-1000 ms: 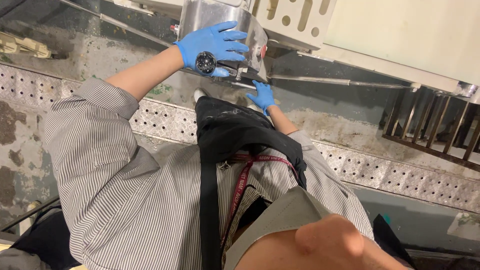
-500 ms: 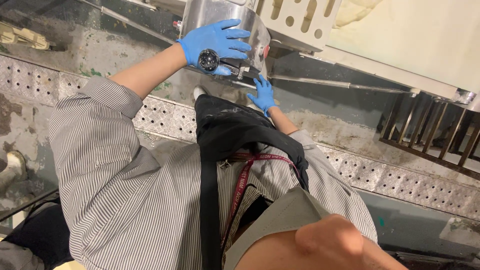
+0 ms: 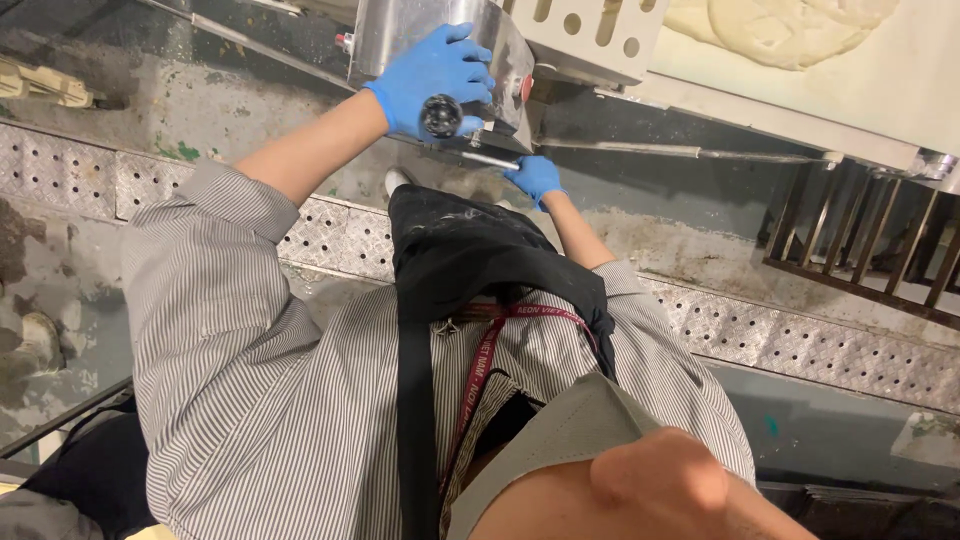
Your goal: Using a commercial dough sheeter to roll out and fold dough.
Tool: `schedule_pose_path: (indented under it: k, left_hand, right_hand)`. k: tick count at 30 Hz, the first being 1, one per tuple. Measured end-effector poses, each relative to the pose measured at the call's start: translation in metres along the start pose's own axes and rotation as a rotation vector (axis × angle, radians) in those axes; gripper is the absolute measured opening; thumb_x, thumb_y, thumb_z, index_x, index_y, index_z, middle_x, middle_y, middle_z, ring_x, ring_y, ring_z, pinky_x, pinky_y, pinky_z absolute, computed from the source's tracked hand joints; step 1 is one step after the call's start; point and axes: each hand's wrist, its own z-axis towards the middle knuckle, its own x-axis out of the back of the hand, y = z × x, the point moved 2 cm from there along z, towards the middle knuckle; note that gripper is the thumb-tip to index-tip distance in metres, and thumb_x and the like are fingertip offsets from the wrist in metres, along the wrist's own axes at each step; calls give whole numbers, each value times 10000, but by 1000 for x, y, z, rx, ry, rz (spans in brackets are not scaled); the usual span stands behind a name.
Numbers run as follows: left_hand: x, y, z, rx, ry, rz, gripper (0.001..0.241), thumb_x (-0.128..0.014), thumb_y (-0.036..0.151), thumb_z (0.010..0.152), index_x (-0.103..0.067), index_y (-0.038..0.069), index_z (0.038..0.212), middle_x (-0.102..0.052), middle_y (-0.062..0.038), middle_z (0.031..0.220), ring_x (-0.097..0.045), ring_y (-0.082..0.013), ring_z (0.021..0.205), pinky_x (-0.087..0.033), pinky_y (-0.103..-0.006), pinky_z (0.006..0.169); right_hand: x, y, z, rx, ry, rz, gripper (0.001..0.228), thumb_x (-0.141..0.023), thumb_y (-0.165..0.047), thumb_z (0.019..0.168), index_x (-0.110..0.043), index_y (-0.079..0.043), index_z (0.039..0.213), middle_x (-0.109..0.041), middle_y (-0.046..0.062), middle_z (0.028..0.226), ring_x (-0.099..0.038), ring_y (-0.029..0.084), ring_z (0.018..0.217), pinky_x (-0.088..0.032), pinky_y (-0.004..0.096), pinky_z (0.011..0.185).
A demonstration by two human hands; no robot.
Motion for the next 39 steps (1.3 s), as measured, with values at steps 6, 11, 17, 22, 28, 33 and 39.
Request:
schedule_pose_path:
  k: [6, 11, 17, 22, 28, 33, 39]
  left_hand:
    - [-8, 9, 26, -1, -128, 41, 380, -688, 518, 917, -734, 151, 830, -686, -61, 940, -623, -260, 1092, -303, -492, 1215]
    - [-20, 7, 20, -55, -52, -63, 315, -699, 448, 904, -712, 153, 795, -692, -40, 908, -659, -225, 1058, -276, -489, 1282]
    - [-23, 4, 17, -37, -34, -21, 198, -706, 348, 857, -713, 153, 825, -707, -53, 963, -669, -227, 1041, -338, -411, 1265]
    - [-29, 3, 16, -45, 20, -24, 204, -722, 353, 852, -721, 149, 839, -728, -55, 993, -673, -228, 1089, -371, -397, 1237]
    - [-35, 2, 16, -38, -8, 21, 130, -722, 315, 824, -755, 196, 865, -760, -25, 1069, -676, -219, 1155, -405, -368, 1197]
    - [-36, 1, 16, -17, -56, 25, 149, -721, 297, 790, -776, 212, 900, -766, -15, 1113, -667, -217, 1175, -421, -351, 1187]
    - [-45, -1, 14, 27, -74, 85, 263, -733, 330, 772, -797, 206, 995, -750, -36, 1192, -643, -221, 1232, -398, -354, 1191]
  right_hand:
    - [60, -52, -42, -69, 104, -136, 490, -676, -569, 835, -774, -122, 1010, -740, 197, 931, -700, 405, 889, -549, 512, 785]
    - [67, -65, -52, -170, 123, -85, 497, -657, -575, 910, -759, -88, 898, -738, 193, 902, -702, 399, 880, -551, 500, 798]
    - [62, -60, -52, -74, 217, -70, 479, -642, -530, 939, -721, -65, 858, -721, 192, 912, -677, 418, 864, -527, 525, 761]
    - [67, -64, -59, -71, 205, -10, 411, -626, -488, 940, -726, -89, 941, -719, 188, 962, -673, 415, 901, -521, 524, 782]
    - [67, -63, -64, -65, 214, -1, 348, -616, -429, 955, -697, -96, 1017, -691, 193, 1045, -667, 418, 943, -513, 533, 805]
    - [64, -63, -64, -53, 222, 18, 329, -608, -418, 961, -686, -101, 1005, -675, 194, 1069, -661, 427, 949, -512, 539, 810]
    - [62, -62, -65, -21, 225, 14, 314, -626, -388, 958, -661, -85, 1034, -649, 202, 1117, -658, 436, 947, -510, 543, 810]
